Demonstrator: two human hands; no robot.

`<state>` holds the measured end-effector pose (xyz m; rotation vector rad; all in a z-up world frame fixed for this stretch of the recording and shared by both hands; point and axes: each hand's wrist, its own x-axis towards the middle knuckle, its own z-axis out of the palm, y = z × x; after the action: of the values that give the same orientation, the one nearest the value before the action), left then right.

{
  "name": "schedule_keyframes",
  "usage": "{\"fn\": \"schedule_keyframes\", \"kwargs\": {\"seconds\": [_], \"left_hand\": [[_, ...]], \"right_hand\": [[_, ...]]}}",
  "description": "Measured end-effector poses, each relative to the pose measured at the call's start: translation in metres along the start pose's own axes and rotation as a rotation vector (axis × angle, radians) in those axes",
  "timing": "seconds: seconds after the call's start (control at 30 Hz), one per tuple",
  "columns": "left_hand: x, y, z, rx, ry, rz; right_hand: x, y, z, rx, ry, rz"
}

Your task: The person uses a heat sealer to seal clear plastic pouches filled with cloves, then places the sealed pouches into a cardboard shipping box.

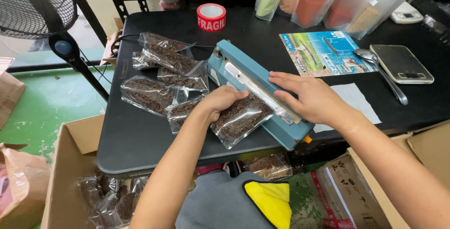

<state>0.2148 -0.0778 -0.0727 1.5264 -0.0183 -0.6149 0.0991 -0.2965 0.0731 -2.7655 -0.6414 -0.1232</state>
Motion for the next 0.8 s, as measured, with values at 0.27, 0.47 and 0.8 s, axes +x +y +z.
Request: {"fn": "schedule_keyframes", "kwargs": {"seconds": [0.27,0.47,0.8], "left_hand": [[-0.081,0.045,0.016,0.184,-0.06,0.041],[0.003,-0.017,-0.005,0.117,-0.042,0.068],[0.016,-0.031,-0.01,0.093,-0.02,0.099]], "right_hand": [[-0.003,0.003,0.007,0.04,0.045,0.032],[-0.001,0.033,0.028,0.004,0.088,0.057],[-0.009,0.041,0.035,0.129,0.175,0.083]]}}
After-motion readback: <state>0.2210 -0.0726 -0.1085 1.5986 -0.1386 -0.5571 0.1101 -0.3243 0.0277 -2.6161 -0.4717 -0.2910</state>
